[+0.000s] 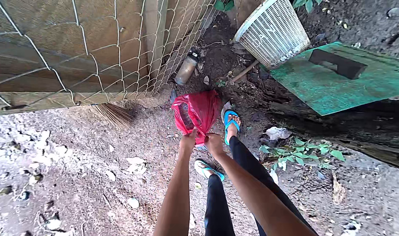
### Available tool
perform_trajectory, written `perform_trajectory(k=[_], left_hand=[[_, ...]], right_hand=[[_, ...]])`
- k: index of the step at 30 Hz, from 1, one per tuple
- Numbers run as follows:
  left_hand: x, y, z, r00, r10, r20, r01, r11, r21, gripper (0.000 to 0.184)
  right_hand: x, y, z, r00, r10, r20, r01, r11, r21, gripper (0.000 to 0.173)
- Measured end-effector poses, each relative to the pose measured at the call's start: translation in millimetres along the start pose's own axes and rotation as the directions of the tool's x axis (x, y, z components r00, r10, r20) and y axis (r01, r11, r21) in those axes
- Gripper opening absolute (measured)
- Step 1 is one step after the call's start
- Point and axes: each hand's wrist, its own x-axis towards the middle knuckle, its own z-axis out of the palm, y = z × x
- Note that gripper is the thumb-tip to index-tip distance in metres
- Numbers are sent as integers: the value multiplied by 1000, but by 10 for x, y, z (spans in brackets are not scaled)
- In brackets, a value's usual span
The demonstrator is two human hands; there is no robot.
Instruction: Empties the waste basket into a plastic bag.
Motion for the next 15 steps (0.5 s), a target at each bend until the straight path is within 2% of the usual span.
perform_trajectory(k=[2, 4, 5, 7, 9, 10, 12, 15], left_hand=[[131, 125, 23, 984, -124, 125, 115, 991, 73, 80], [190, 226, 88, 966, -158, 205, 130, 981, 141, 84], [197, 301, 121, 960, -143, 242, 105, 981, 163, 81], [239, 460, 188, 950, -81, 303, 3, 968, 250, 63], [273, 571, 231, 940, -92, 329, -66, 896, 438, 44], [257, 623, 246, 941, -128, 314, -65, 841, 537, 36], [203, 695, 278, 948, -205, 244, 8, 781, 625, 31], [234, 628, 319, 961, -208, 184, 53, 788, 614, 34]], right_hand=[[47, -22, -11, 999, -23, -40, 24, 998, 49, 28], [78, -41, 29, 999, -14, -46, 20, 991, 131, 27], [98, -37, 76, 999, -4, -43, 12, 982, 189, 24], [151, -29, 153, 998, 5, -66, 13, 965, 261, 21], [144, -15, 201, 995, -9, -97, 33, 969, 246, 23], [113, -26, 201, 996, -9, -91, 29, 975, 220, 25], [61, -67, 210, 996, -17, -83, 30, 986, 162, 29], [41, -113, 197, 1000, 3, -21, -1, 995, 97, 32]])
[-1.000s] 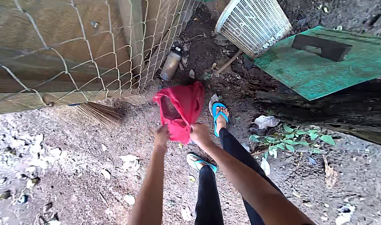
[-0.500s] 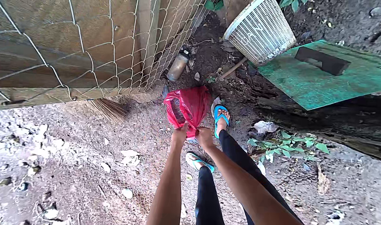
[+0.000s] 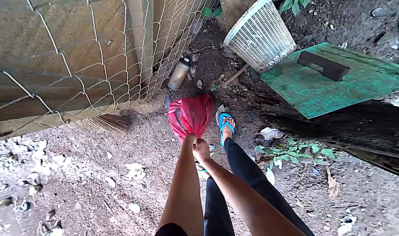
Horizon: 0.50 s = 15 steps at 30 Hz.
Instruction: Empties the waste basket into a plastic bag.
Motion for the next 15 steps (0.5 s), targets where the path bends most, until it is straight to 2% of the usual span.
perform_trajectory(k=[3, 6, 7, 10, 14, 15], left_hand=[[110, -73, 91, 998, -5, -69, 3, 1000, -26, 35], [40, 18, 182, 983, -70, -168, 92, 988, 127, 39], [-18, 60, 210, 978, -69, -196, 109, 974, 200, 40], [-146, 87, 225, 974, -33, -226, 109, 937, 332, 38], [-289, -20, 1, 968, -40, -248, 117, 945, 305, 40], [-342, -62, -72, 966, -42, -254, 118, 949, 291, 40]], right_hand=[[-91, 35, -89, 983, -41, 176, 55, 995, -79, 37], [-388, 304, -229, 921, -199, 336, 248, 962, -112, 40], [-528, 441, -293, 910, -211, 357, 264, 958, -107, 42], [-1011, 889, -665, 908, -150, 392, 203, 974, -98, 45], [-1416, 1380, -1117, 924, -45, 379, 109, 983, -150, 46], [-1440, 1422, -1156, 944, -79, 320, 120, 986, -113, 41]])
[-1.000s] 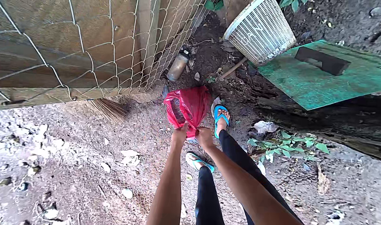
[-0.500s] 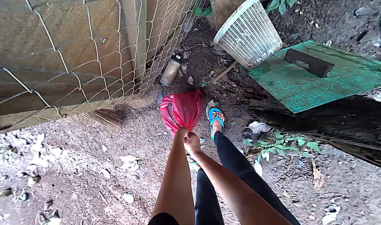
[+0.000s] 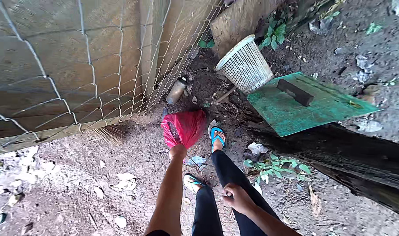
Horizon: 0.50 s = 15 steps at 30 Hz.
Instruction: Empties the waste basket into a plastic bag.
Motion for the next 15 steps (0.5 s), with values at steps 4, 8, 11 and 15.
perform_trajectory(k=[4, 8, 11, 15], left_hand=[[-127, -258, -279, 999, -28, -27, 28, 999, -20, 39], [-354, -479, -218, 1000, -25, -12, 25, 1000, -15, 42], [-586, -841, 125, 1000, -19, 17, 20, 997, -76, 41], [-1084, -1458, 726, 998, 2, 70, 10, 986, -165, 40]], right_hand=[[103, 6, -22, 998, 20, -62, -19, 999, 26, 37], [141, 95, 48, 999, 43, -17, -44, 999, -31, 42], [0, -39, 24, 983, 123, -136, -97, 978, 187, 37], [-396, -208, 0, 916, 296, -269, -121, 846, 519, 38]])
